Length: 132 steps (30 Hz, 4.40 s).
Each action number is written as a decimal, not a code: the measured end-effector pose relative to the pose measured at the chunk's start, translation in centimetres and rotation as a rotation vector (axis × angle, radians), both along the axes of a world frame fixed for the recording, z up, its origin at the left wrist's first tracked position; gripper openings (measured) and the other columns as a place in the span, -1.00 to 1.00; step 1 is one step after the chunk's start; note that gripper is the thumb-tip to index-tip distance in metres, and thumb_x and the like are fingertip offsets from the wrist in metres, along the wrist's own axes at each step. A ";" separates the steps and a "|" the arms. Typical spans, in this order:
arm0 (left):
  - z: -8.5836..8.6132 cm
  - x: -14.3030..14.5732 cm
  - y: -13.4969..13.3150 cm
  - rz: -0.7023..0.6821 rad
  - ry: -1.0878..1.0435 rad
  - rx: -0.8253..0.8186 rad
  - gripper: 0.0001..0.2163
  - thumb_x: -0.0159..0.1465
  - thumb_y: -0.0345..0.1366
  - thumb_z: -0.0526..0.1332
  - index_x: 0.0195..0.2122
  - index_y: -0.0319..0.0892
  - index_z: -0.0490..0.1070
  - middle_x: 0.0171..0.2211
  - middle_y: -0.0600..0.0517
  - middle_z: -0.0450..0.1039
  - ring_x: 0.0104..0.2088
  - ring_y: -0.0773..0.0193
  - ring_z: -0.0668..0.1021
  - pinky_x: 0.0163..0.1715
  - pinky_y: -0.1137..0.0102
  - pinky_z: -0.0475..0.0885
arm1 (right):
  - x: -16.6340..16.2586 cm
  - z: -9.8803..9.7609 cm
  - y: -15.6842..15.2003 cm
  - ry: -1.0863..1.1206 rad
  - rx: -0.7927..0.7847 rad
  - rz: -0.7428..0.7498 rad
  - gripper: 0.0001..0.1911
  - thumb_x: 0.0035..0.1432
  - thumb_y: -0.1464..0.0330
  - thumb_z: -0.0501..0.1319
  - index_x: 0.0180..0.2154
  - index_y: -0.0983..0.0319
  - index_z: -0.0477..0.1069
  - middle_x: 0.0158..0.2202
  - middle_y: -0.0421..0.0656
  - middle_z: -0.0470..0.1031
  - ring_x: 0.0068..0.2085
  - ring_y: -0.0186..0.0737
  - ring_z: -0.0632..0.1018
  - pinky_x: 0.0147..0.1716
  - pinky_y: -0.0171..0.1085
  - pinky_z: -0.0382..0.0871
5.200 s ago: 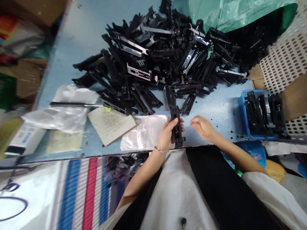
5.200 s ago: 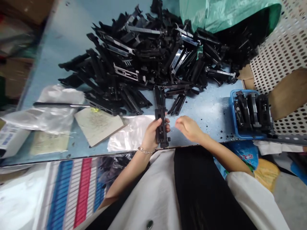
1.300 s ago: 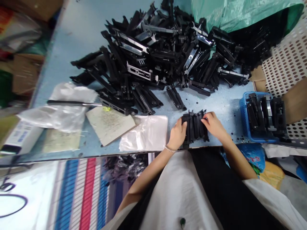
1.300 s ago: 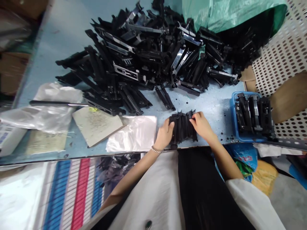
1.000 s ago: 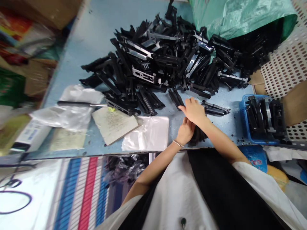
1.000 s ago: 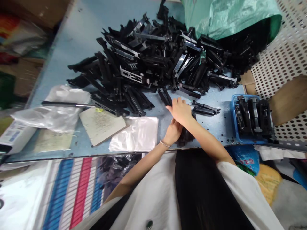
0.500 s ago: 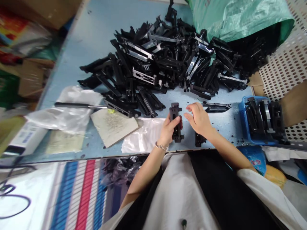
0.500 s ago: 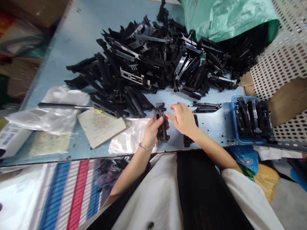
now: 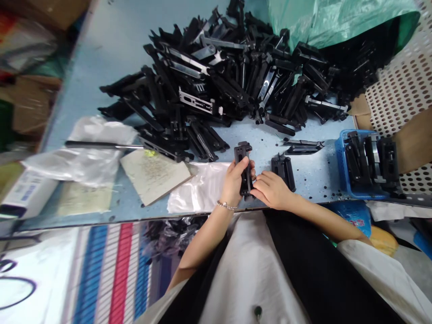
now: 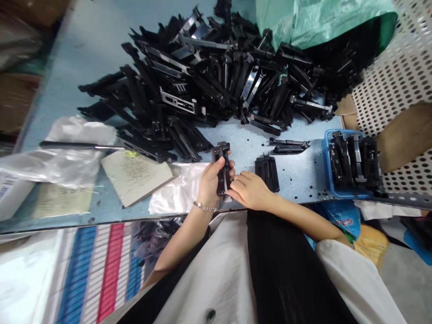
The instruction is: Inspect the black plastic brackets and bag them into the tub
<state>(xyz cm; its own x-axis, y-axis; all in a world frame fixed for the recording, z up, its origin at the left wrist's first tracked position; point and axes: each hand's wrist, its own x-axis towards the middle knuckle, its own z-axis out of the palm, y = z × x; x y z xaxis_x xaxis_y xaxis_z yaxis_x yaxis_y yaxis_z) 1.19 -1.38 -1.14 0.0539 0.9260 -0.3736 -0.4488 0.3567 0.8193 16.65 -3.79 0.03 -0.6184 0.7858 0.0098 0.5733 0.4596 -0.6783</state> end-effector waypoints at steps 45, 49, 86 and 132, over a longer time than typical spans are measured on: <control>-0.9 1.9 0.7 -0.183 0.145 0.228 -0.38 0.29 0.34 0.08 0.00 -0.16 0.36 -0.34 -0.02 0.52 -0.43 0.20 0.61 -0.49 0.33 0.55 | 4.2 1.6 2.4 0.314 -0.406 -0.402 -0.69 0.35 0.07 0.11 -0.14 0.12 0.46 -0.12 -0.06 0.55 -0.04 -0.05 0.57 0.06 0.03 0.45; -0.6 1.6 -0.1 -0.193 0.344 0.279 -0.53 0.40 0.17 0.06 0.05 -0.11 0.36 -0.24 -0.04 0.54 -0.34 0.18 0.62 -0.39 0.30 0.59 | 4.7 3.8 4.1 0.053 0.135 -0.396 -0.65 0.43 0.13 0.04 0.04 0.21 0.38 0.00 0.07 0.49 0.01 -0.01 0.52 0.05 0.02 0.42; 1.4 -0.5 -1.8 -0.407 -0.040 0.098 -0.35 0.21 0.04 0.31 0.23 -0.13 0.18 -0.37 0.10 0.47 -0.56 0.30 0.53 -0.54 0.40 0.41 | 4.3 4.2 6.3 0.052 0.094 -0.059 -0.56 0.39 -0.01 0.10 -0.35 0.21 0.36 -0.36 -0.07 0.39 -0.27 -0.13 0.43 -0.27 -0.16 0.39; -5.0 -2.4 -6.0 0.052 0.204 -0.054 -0.62 0.35 0.00 0.18 -0.01 -0.20 0.41 -0.09 -0.15 0.63 -0.09 0.08 0.68 -0.12 0.23 0.60 | -0.8 0.7 14.7 -0.114 -0.145 -0.300 -0.54 0.29 0.31 0.24 0.19 0.19 0.29 -0.30 -0.19 0.55 -0.28 -0.11 0.59 -0.18 -0.15 0.44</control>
<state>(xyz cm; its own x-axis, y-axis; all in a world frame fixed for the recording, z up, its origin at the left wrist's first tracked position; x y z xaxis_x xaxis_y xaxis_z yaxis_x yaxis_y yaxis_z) -1.22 -7.43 -6.10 -0.0754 0.9039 -0.4210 -0.2950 0.3831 0.8753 15.84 10.95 0.76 -0.3501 0.9210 -0.1707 0.7439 0.1627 -0.6482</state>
